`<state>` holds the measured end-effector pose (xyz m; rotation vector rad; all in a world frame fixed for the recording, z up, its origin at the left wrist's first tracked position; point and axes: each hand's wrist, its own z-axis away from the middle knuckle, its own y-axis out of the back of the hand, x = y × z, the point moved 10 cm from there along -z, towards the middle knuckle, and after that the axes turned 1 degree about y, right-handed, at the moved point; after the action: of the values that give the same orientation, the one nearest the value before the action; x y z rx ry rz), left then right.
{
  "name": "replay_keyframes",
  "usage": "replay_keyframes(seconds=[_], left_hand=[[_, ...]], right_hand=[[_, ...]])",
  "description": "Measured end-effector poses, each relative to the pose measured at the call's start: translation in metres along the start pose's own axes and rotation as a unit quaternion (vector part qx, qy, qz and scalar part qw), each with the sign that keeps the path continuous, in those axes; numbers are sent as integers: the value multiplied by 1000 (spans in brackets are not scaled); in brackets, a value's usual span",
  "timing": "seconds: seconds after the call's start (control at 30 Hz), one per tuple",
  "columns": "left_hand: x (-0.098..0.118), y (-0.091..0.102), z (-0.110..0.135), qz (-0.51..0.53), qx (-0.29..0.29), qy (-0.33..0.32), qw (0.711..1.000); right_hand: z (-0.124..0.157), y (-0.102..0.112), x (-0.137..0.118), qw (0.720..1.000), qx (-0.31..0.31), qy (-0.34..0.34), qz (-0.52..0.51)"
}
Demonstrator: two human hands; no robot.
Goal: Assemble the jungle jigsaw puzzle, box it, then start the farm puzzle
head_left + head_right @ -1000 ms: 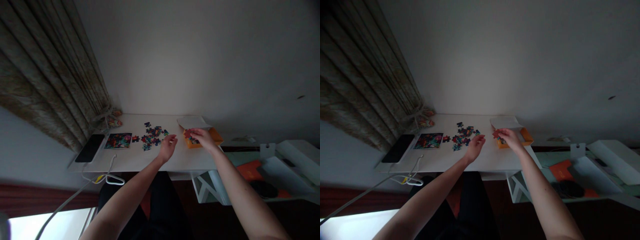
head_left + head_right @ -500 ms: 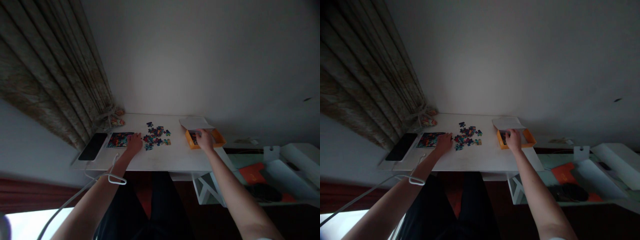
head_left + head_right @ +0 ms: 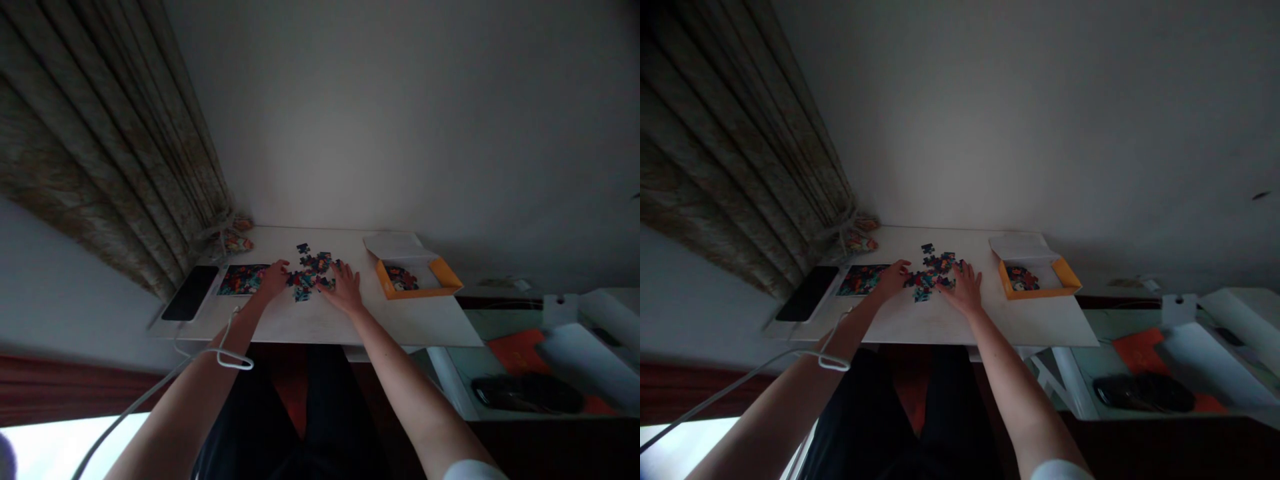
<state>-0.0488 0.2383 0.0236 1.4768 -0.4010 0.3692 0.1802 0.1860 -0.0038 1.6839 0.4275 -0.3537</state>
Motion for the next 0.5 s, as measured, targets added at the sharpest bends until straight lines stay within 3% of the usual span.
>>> replay_keyframes(seconds=[0.17, 0.3, 0.5], left_hand=[[23, -18, 7, 35, 14, -2, 999], [48, -28, 22, -41, 37, -17, 998], [55, -42, 16, -100, -62, 17, 993]], right_hand=[[-13, -2, 2, 1000, -4, -14, 7], [-27, -2, 10, 999, 21, -49, 7], [-55, -9, 11, 999, 6, -44, -11]])
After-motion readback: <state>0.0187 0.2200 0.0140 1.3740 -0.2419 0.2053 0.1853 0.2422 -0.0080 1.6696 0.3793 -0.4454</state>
